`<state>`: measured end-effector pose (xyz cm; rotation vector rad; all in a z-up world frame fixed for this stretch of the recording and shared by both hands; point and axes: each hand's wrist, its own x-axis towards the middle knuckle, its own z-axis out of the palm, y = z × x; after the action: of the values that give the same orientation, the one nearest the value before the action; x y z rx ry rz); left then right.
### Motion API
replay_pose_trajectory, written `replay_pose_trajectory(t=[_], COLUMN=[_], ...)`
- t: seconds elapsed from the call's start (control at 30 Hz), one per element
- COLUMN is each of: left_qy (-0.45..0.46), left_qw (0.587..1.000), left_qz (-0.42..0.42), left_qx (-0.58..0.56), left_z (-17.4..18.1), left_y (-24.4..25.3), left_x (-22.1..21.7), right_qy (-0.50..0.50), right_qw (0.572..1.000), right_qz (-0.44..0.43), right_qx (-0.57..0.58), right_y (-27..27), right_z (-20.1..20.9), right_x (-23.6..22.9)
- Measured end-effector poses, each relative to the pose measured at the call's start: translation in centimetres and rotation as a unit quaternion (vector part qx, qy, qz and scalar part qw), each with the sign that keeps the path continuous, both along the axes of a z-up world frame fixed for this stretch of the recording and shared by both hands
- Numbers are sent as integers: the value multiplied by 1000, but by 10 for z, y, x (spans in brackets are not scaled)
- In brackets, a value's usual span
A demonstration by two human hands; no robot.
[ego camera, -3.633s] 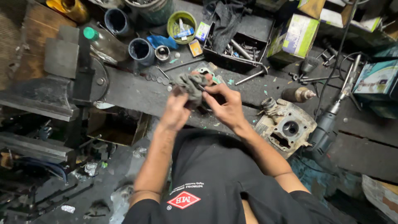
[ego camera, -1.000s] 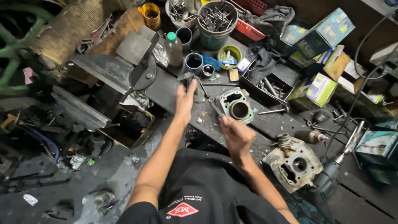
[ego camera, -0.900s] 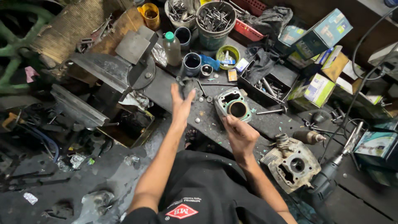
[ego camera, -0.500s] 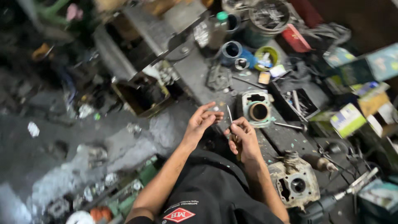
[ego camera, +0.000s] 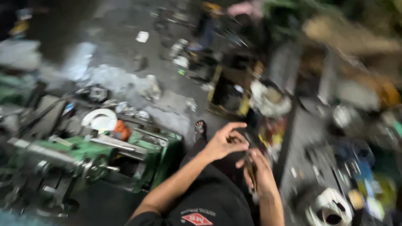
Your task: The person scrapes the surface of a metal engine part with a file, then moves to a bench grinder to sharpen the file, and returns to continue scraping the part. The person handles the engine part and file throughout the process.
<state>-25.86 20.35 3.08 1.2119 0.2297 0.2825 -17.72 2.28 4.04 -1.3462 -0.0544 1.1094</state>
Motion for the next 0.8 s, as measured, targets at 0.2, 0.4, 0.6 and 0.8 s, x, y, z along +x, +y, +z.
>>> replay_pose_trajectory(t=[0.2, 0.4, 0.6, 0.8], left_qy=[-26, 12, 52, 69], left_qw=[991, 963, 920, 894], left_qz=[125, 268, 386, 443], left_qx=[-44, -20, -40, -10], left_z=[-14, -48, -62, -79], left_y=[113, 256, 367, 456], left_x=[-55, -109, -139, -153], right_qy=[129, 52, 30, -2], right_qw=[969, 918, 870, 846], right_qz=[201, 375, 476, 528], right_qx=[-62, -119, -125, -74], right_y=[134, 316, 474, 584], right_z=[-11, -24, -32, -48], right_x=[1, -11, -23, -29])
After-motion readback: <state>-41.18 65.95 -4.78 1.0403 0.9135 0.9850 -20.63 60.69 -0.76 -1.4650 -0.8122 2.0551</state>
